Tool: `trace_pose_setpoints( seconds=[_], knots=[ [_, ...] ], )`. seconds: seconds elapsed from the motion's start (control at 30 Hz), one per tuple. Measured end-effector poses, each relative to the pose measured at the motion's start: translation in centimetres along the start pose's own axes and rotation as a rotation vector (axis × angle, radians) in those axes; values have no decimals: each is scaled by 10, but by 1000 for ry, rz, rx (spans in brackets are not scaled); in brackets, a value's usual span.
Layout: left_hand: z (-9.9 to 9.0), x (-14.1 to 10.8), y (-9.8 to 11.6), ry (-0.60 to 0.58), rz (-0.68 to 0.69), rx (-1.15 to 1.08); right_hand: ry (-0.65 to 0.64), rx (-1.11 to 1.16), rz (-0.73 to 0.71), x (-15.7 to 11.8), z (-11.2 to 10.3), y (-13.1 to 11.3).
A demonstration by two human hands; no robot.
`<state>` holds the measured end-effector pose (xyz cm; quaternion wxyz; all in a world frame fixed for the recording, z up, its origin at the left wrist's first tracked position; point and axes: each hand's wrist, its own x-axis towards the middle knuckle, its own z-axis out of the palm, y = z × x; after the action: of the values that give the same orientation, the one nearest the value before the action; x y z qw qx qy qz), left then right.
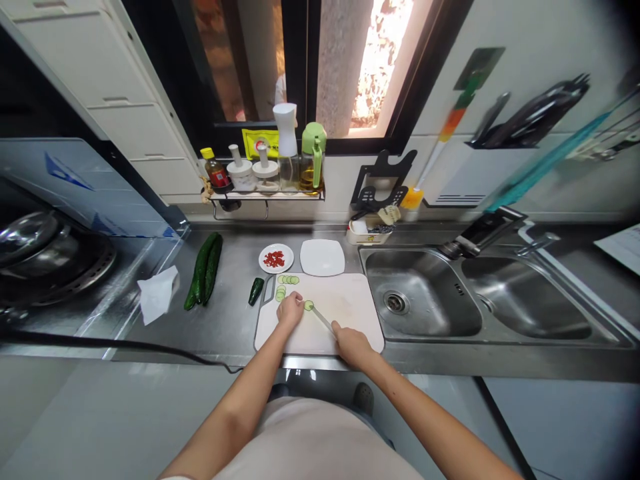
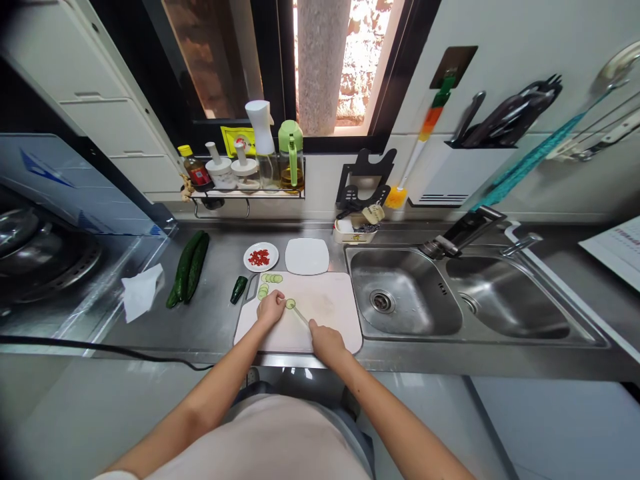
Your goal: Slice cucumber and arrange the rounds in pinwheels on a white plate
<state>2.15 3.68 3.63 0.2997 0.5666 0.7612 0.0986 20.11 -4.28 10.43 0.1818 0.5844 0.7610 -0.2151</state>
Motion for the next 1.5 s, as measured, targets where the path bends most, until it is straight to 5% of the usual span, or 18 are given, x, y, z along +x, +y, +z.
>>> trace_pose_setpoints(
  seconds=[1.5],
  knots=[
    [2,1,-2,10,15,-12,36,-134,-79,20,-10,8]
  ],
)
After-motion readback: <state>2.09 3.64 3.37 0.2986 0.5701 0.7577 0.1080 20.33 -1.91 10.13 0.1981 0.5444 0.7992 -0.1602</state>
